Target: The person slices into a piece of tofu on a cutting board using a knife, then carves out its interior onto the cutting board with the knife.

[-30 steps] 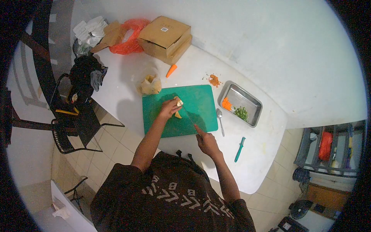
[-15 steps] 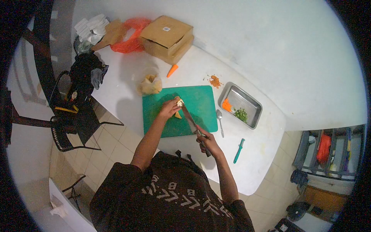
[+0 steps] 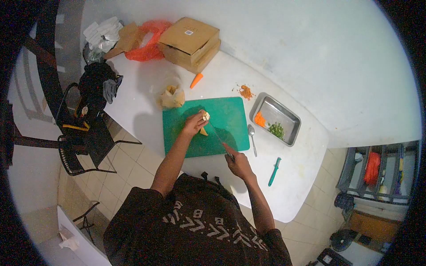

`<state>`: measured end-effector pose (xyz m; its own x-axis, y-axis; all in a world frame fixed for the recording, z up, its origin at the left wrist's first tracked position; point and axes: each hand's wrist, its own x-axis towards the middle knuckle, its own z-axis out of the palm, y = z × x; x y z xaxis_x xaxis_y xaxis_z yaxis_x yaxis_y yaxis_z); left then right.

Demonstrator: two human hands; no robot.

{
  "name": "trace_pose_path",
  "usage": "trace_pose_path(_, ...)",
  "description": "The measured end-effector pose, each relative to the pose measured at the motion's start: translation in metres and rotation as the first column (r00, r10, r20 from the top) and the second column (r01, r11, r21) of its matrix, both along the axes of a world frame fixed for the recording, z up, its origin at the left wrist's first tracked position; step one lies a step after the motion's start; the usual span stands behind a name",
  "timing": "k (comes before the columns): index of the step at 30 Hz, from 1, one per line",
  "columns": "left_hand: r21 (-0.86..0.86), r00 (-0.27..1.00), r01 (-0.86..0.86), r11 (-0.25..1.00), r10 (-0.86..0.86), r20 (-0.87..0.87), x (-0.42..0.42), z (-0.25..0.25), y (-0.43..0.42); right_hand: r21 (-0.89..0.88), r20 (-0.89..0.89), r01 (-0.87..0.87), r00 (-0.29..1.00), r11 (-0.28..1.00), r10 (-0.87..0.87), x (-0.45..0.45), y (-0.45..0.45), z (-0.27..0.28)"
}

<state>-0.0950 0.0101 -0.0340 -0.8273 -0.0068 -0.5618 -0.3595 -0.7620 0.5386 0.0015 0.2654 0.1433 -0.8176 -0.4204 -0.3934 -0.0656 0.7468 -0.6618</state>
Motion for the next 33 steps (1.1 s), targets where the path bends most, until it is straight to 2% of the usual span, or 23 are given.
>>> trace_pose_path(2, 0.075, 0.998, -0.013, 0.997, 0.017, -0.054, -0.001, -0.005, 0.0, -0.109, -0.091, -0.008, 0.996, 0.994, -0.002, 0.001, 0.004, -0.016)
trace_pose_path(5, 0.049, 0.998, 0.019, 0.999, -0.016, -0.068, -0.001, -0.004, -0.001, -0.046, -0.076, -0.009, 0.997, 0.999, 0.005, 0.0, 0.004, -0.018)
trace_pose_path(8, 0.047, 1.0, -0.013, 0.999, 0.014, -0.02, -0.005, -0.019, -0.001, -0.062, -0.064, 0.003, 0.998, 0.998, -0.007, 0.0, 0.003, -0.01)
trace_pose_path(12, 0.034, 0.999, -0.027, 0.999, 0.028, -0.035, -0.003, -0.012, -0.001, -0.084, -0.073, 0.019, 0.997, 0.996, -0.026, 0.002, 0.003, -0.008)
trace_pose_path(15, 0.018, 1.0, -0.024, 1.0, 0.024, -0.015, -0.003, -0.01, -0.001, -0.112, -0.03, 0.018, 0.999, 0.994, -0.021, 0.0, 0.002, -0.008)
trace_pose_path(17, 0.074, 0.996, 0.064, 0.995, -0.059, -0.065, -0.003, -0.014, -0.003, -0.12, 0.078, 0.065, 0.995, 0.991, -0.056, 0.0, -0.001, -0.008)
trace_pose_path(21, 0.031, 0.999, 0.046, 0.998, -0.045, -0.012, -0.003, -0.01, 0.001, -0.166, 0.068, 0.078, 0.995, 0.983, -0.068, -0.001, 0.0, -0.029)
trace_pose_path(23, 0.01, 0.999, 0.029, 1.0, -0.029, -0.017, -0.003, -0.011, 0.002, -0.257, -0.326, -0.072, 0.945, 0.964, -0.016, 0.0, 0.001, -0.044)
trace_pose_path(24, 0.01, 0.999, 0.028, 1.0, -0.028, -0.016, -0.001, -0.009, 0.001, -0.257, -0.325, -0.073, 0.946, 0.964, -0.016, 0.0, -0.001, -0.036)
trace_pose_path(26, -0.002, 0.999, 0.016, 1.0, -0.016, -0.05, 0.003, -0.003, 0.0, 0.039, -0.144, -0.013, 0.989, 0.999, 0.019, 0.001, -0.008, -0.009)
trace_pose_path(29, -0.036, 0.999, 0.032, 0.999, -0.034, -0.04, 0.002, -0.003, -0.002, 0.091, -0.221, -0.04, 0.973, 0.995, 0.059, 0.001, -0.008, -0.006)
trace_pose_path(33, -0.055, 0.999, 0.025, 0.998, -0.026, -0.024, 0.001, -0.001, -0.003, 0.113, -0.229, -0.045, 0.971, 0.993, 0.07, 0.002, -0.007, -0.003)
